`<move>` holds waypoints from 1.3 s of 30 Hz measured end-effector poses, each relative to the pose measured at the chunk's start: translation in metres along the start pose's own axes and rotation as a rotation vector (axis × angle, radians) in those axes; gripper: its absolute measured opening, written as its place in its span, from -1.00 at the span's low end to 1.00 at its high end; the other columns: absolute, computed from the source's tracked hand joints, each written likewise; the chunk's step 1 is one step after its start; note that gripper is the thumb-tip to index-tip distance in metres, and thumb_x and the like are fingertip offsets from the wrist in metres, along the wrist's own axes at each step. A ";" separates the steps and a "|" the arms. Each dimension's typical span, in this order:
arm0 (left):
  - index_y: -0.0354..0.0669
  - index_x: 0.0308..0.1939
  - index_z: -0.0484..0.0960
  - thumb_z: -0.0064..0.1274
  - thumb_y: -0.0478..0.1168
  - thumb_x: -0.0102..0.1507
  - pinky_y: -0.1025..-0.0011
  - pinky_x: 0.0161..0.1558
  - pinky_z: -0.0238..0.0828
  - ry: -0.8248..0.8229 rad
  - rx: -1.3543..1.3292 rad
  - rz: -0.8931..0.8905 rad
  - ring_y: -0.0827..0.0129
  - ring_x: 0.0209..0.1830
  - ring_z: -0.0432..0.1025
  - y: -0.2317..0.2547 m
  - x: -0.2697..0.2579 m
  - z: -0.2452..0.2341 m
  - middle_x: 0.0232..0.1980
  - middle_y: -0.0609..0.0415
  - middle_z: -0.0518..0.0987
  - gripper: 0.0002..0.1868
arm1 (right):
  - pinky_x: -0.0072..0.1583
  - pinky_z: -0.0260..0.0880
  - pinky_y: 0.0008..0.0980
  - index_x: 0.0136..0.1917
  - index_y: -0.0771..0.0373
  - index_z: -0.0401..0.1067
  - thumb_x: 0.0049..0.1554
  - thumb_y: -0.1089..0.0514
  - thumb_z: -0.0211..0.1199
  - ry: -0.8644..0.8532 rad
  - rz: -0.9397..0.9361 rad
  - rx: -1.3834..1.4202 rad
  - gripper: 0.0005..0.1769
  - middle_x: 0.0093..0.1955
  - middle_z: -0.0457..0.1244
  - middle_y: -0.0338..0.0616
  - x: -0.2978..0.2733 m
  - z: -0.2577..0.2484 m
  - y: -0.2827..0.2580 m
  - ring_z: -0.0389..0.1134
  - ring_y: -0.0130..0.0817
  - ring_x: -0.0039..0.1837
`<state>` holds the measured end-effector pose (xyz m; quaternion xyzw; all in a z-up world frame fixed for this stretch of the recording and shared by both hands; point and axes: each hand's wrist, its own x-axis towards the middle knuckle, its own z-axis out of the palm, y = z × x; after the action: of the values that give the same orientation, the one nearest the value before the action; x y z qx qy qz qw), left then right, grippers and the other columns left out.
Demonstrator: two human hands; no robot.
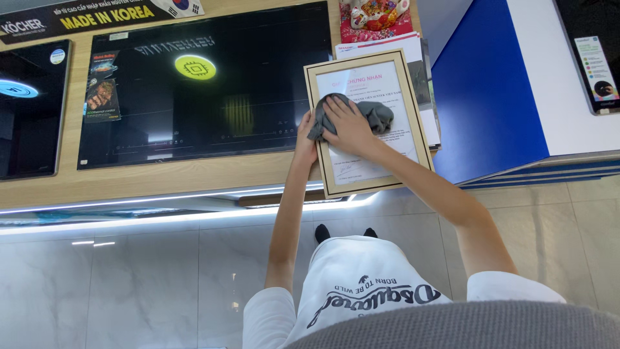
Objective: The person wipes two framed certificates and a cat figurine with a cloth by hand in an appliance store.
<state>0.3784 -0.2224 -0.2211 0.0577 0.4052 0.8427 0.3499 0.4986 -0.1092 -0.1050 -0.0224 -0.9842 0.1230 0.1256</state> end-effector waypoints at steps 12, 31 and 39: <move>-0.24 0.36 0.39 -0.20 -0.25 0.45 0.31 0.16 0.48 0.030 0.028 -0.056 0.27 0.14 0.48 0.003 0.000 0.005 0.19 -0.07 0.54 -0.61 | 0.58 -0.25 -0.09 0.56 0.35 0.15 0.22 -0.16 -0.09 -0.045 0.076 0.052 -0.22 0.65 -0.05 0.04 0.070 0.006 0.033 -0.12 -0.16 0.67; -0.25 0.18 0.47 -0.11 -0.15 0.48 0.39 0.05 0.48 -0.009 -0.089 -0.038 0.38 0.00 0.52 0.014 -0.016 0.019 0.02 0.01 0.59 -0.71 | 0.58 -0.08 -0.07 0.48 0.42 0.23 0.22 -0.04 0.08 -0.021 -0.080 0.071 -0.31 0.58 0.08 0.11 -0.135 -0.054 -0.062 0.02 -0.09 0.63; -0.19 0.22 0.46 -0.15 -0.12 0.47 0.42 0.04 0.51 -0.029 -0.072 -0.064 0.41 0.02 0.52 0.032 -0.025 0.035 0.05 0.03 0.59 -0.69 | 0.57 -0.14 0.01 0.50 0.36 0.24 0.21 -0.08 0.07 0.022 -0.060 -0.011 -0.29 0.59 0.07 0.06 -0.093 -0.032 -0.049 0.00 -0.11 0.63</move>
<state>0.3932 -0.2291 -0.1700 0.0442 0.3709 0.8443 0.3843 0.5958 -0.1562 -0.0852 0.0050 -0.9836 0.1136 0.1401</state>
